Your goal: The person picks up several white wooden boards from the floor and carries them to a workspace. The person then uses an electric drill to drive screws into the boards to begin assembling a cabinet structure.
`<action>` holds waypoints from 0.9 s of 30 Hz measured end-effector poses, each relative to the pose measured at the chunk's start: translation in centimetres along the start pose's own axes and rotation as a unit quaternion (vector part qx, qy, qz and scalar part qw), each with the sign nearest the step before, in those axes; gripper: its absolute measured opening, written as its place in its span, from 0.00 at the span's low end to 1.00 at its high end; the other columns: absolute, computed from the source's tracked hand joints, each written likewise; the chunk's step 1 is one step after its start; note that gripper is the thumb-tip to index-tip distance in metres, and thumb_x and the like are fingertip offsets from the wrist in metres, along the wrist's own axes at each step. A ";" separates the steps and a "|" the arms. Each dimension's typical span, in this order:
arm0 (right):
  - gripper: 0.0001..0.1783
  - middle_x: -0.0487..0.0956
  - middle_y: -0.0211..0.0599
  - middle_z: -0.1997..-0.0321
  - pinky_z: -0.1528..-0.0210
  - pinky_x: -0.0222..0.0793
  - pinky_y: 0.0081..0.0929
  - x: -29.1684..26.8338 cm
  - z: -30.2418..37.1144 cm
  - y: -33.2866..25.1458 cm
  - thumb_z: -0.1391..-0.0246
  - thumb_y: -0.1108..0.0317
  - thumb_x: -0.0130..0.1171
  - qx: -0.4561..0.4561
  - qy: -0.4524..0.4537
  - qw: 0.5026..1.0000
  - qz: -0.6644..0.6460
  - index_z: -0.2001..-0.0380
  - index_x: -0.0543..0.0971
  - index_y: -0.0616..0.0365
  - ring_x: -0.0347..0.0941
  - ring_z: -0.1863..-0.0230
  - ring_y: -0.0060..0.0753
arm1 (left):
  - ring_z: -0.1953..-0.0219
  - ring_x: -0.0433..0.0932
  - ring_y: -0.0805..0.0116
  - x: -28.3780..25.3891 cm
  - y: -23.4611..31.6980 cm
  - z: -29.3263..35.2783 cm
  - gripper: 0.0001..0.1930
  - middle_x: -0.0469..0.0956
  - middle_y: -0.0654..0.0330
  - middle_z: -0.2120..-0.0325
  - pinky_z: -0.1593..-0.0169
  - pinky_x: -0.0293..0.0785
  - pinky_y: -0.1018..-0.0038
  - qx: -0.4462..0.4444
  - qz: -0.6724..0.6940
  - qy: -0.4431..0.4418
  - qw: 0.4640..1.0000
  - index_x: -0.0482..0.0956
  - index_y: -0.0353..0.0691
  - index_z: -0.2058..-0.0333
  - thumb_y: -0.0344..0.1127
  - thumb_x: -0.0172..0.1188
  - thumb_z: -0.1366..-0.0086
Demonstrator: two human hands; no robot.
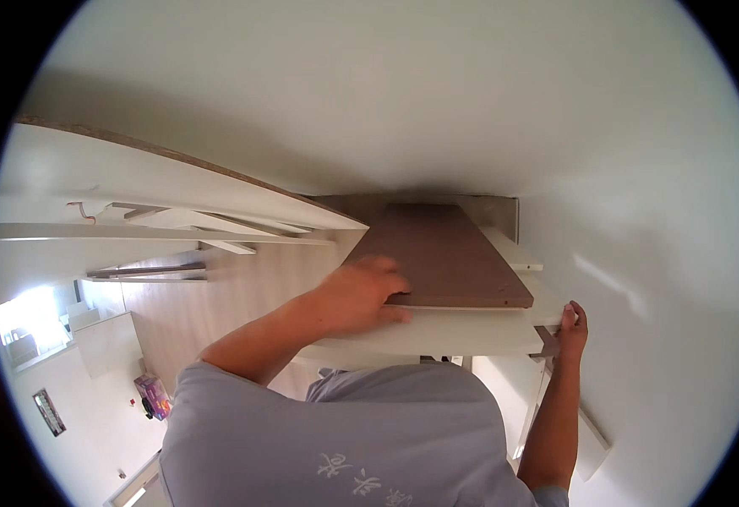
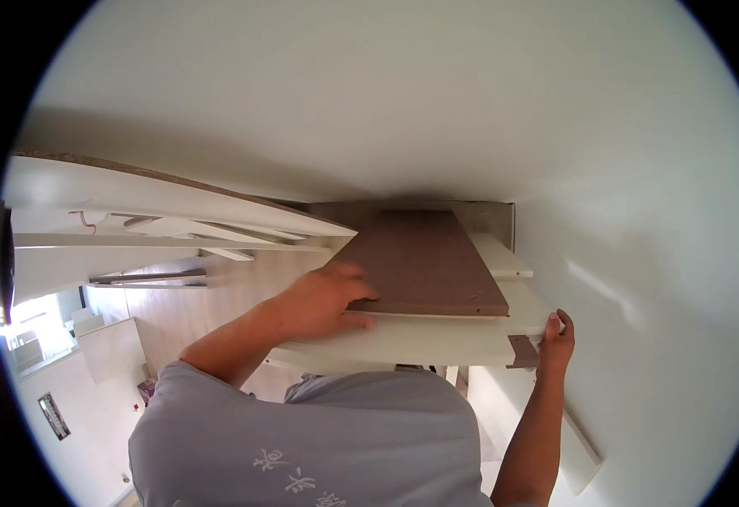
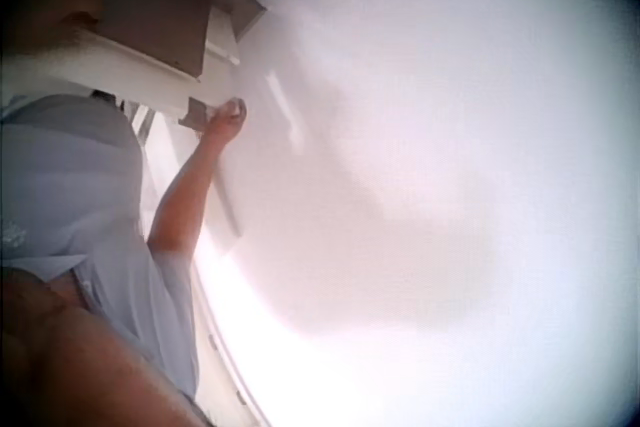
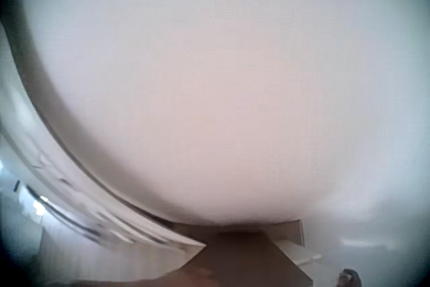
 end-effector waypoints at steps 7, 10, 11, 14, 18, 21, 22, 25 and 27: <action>0.26 0.80 0.31 0.65 0.68 0.68 0.22 -1.4 2.3 -7.0 0.44 0.60 0.71 0.060 -0.216 0.974 0.010 0.44 0.79 0.56 0.74 0.70 0.23 | 0.36 0.70 0.44 -0.5 4.8 3.3 0.41 0.69 0.48 0.35 0.37 0.70 0.53 0.094 -0.091 0.057 0.990 0.67 0.43 0.33 0.58 0.68 0.39; 0.26 0.81 0.33 0.64 0.63 0.73 0.29 -1.8 1.4 -6.7 0.48 0.64 0.74 0.003 -0.255 0.967 0.017 0.46 0.81 0.55 0.77 0.68 0.29 | 0.35 0.70 0.45 0.1 5.0 2.8 0.42 0.70 0.49 0.35 0.37 0.70 0.52 0.042 -0.156 0.054 0.985 0.69 0.44 0.34 0.58 0.70 0.42; 0.26 0.82 0.34 0.63 0.60 0.75 0.32 -1.9 0.8 -6.0 0.50 0.65 0.74 -0.020 -0.257 0.966 0.014 0.47 0.81 0.55 0.79 0.67 0.32 | 0.36 0.71 0.45 0.0 5.0 2.5 0.41 0.70 0.49 0.35 0.38 0.71 0.52 0.053 -0.161 0.049 0.984 0.69 0.44 0.34 0.57 0.70 0.42; 0.26 0.84 0.39 0.57 0.51 0.77 0.42 -1.5 1.3 -8.7 0.54 0.65 0.76 -0.213 -0.126 0.913 0.324 0.49 0.83 0.51 0.81 0.57 0.42 | 0.38 0.74 0.46 -0.7 5.3 2.3 0.40 0.71 0.50 0.36 0.39 0.73 0.54 0.063 -0.180 0.043 0.981 0.71 0.46 0.34 0.54 0.71 0.43; 0.15 0.83 0.34 0.54 0.48 0.76 0.41 -0.2 3.0 -11.9 0.54 0.72 0.66 -0.364 -0.019 0.779 0.511 0.60 0.84 0.48 0.78 0.45 0.42 | 0.42 0.77 0.47 -2.8 5.1 1.3 0.36 0.72 0.51 0.36 0.40 0.75 0.56 0.061 -0.197 0.076 0.975 0.73 0.47 0.36 0.50 0.71 0.42; 0.16 0.83 0.32 0.56 0.52 0.76 0.42 2.3 3.1 -12.1 0.56 0.72 0.64 -0.503 -0.125 0.721 0.459 0.60 0.83 0.45 0.79 0.51 0.45 | 0.43 0.78 0.47 -5.1 4.2 -0.6 0.33 0.73 0.51 0.37 0.41 0.75 0.57 0.045 -0.191 0.099 0.976 0.74 0.47 0.37 0.48 0.70 0.40; 0.15 0.83 0.32 0.57 0.53 0.76 0.43 2.8 2.6 -11.9 0.56 0.72 0.64 -0.477 -0.145 0.721 0.481 0.61 0.83 0.45 0.80 0.51 0.44 | 0.43 0.78 0.48 -6.0 3.8 -1.2 0.32 0.74 0.51 0.38 0.41 0.75 0.57 0.036 -0.187 0.105 0.976 0.75 0.47 0.38 0.48 0.69 0.40; 0.13 0.84 0.30 0.60 0.56 0.76 0.43 3.6 1.8 -11.9 0.56 0.72 0.64 -0.419 -0.189 0.717 0.525 0.64 0.83 0.45 0.81 0.54 0.43 | 0.44 0.78 0.48 -8.3 2.8 -2.9 0.30 0.76 0.52 0.40 0.43 0.76 0.57 0.019 -0.163 0.102 0.981 0.76 0.47 0.39 0.47 0.68 0.39; 0.13 0.85 0.29 0.62 0.57 0.75 0.44 3.5 1.8 -12.4 0.55 0.73 0.63 -0.415 -0.201 0.711 0.531 0.64 0.83 0.44 0.81 0.56 0.42 | 0.45 0.79 0.48 -9.3 2.3 -3.7 0.28 0.77 0.54 0.40 0.44 0.76 0.57 0.024 -0.162 0.107 0.981 0.77 0.48 0.40 0.46 0.68 0.38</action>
Point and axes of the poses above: each hand's wrist, its own z-axis away from the middle knuckle, its own x-axis out of the palm, y = z × x, the point moved 5 cm from there along -z, towards the middle knuckle
